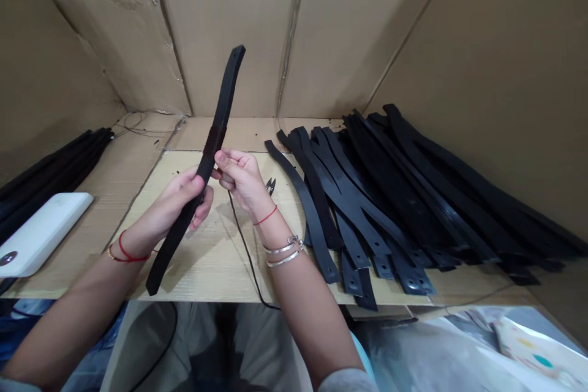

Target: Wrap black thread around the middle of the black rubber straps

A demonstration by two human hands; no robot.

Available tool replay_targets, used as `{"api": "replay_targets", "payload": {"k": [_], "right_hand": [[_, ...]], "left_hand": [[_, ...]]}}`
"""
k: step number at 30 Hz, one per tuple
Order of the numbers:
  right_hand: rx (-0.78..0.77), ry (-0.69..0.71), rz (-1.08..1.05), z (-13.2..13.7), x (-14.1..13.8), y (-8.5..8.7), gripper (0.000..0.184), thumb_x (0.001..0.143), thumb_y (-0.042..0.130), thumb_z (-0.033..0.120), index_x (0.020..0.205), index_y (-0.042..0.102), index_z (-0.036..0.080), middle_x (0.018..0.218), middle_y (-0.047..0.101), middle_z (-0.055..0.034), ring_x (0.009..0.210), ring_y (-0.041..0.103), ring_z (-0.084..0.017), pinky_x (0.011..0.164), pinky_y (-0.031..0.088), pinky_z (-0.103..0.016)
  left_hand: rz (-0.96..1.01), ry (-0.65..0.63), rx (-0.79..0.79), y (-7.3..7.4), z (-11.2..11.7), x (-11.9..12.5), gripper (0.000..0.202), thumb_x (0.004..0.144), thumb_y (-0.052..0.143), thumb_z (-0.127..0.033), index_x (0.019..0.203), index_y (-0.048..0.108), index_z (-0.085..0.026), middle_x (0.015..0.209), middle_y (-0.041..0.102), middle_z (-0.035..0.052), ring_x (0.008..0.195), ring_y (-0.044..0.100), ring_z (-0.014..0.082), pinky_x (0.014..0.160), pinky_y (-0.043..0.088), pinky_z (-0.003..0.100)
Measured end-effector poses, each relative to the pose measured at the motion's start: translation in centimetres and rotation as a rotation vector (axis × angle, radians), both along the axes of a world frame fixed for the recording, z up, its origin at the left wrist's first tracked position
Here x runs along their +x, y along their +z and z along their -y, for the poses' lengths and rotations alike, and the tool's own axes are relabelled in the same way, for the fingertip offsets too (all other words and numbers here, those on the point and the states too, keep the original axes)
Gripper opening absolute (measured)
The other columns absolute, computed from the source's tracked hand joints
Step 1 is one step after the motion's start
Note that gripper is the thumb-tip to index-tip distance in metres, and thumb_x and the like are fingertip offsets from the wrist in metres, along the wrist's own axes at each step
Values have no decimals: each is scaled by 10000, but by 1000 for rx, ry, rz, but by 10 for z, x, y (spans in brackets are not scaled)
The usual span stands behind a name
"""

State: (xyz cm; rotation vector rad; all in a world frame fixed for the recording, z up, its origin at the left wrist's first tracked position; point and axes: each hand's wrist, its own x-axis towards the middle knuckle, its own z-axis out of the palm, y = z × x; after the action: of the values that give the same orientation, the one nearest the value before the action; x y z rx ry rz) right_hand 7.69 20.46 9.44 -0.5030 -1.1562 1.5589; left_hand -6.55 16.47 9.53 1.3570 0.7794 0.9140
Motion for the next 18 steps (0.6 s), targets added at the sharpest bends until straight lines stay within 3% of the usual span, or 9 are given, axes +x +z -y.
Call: {"api": "replay_targets", "payload": {"k": [3, 5, 9, 13, 15, 16, 18], "right_hand": [[-25, -4, 2, 0, -2, 0, 451, 648, 765, 459, 817, 531, 111, 522, 196, 86, 436, 129, 3, 416, 72, -188], [-28, 13, -1, 0, -4, -1, 434, 660, 760, 446, 828, 536, 114, 528, 167, 86, 441, 117, 1, 416, 70, -185], [4, 75, -16, 0, -6, -4, 385, 735, 701, 438, 888, 561, 113, 533, 139, 82, 439, 105, -4, 420, 77, -172], [4, 42, 3, 2, -6, -3, 371, 734, 703, 432, 790, 519, 115, 497, 159, 92, 418, 127, 1, 413, 107, -156], [-6, -8, 45, 4, -6, -1, 412, 720, 713, 446, 713, 454, 126, 474, 232, 85, 402, 198, -2, 404, 143, -151], [-9, -32, 68, 5, -6, 0, 434, 716, 714, 453, 691, 423, 132, 472, 265, 77, 403, 248, -10, 402, 173, -152], [-3, -89, 88, 6, -6, 2, 463, 715, 714, 455, 663, 376, 142, 477, 273, 73, 416, 292, -19, 412, 226, -158]], "left_hand": [[-200, 212, 160, -1, -1, 3, 347, 735, 651, -392, 865, 462, -132, 563, 410, -53, 441, 341, 2, 414, 264, 142], [-187, 235, 169, -1, -2, 5, 294, 742, 633, -328, 772, 423, -125, 567, 378, -50, 454, 312, -7, 424, 240, 147], [76, 97, 44, -1, -2, 6, 296, 713, 606, -230, 757, 323, -155, 570, 329, -63, 416, 287, 0, 390, 213, 152], [339, -231, -114, -3, -1, 5, 317, 706, 557, -242, 768, 253, -177, 499, 277, -76, 365, 235, 25, 348, 182, 148], [394, -338, -168, -4, -1, 5, 311, 725, 541, -313, 780, 266, -177, 488, 284, -67, 379, 287, 47, 352, 231, 158], [373, -339, -183, -4, -2, 6, 299, 753, 526, -367, 800, 302, -173, 497, 307, -58, 396, 326, 55, 365, 266, 164], [259, -217, -189, -4, -3, 6, 332, 814, 482, -474, 875, 396, -158, 535, 367, -40, 436, 393, 60, 397, 320, 169]]}}
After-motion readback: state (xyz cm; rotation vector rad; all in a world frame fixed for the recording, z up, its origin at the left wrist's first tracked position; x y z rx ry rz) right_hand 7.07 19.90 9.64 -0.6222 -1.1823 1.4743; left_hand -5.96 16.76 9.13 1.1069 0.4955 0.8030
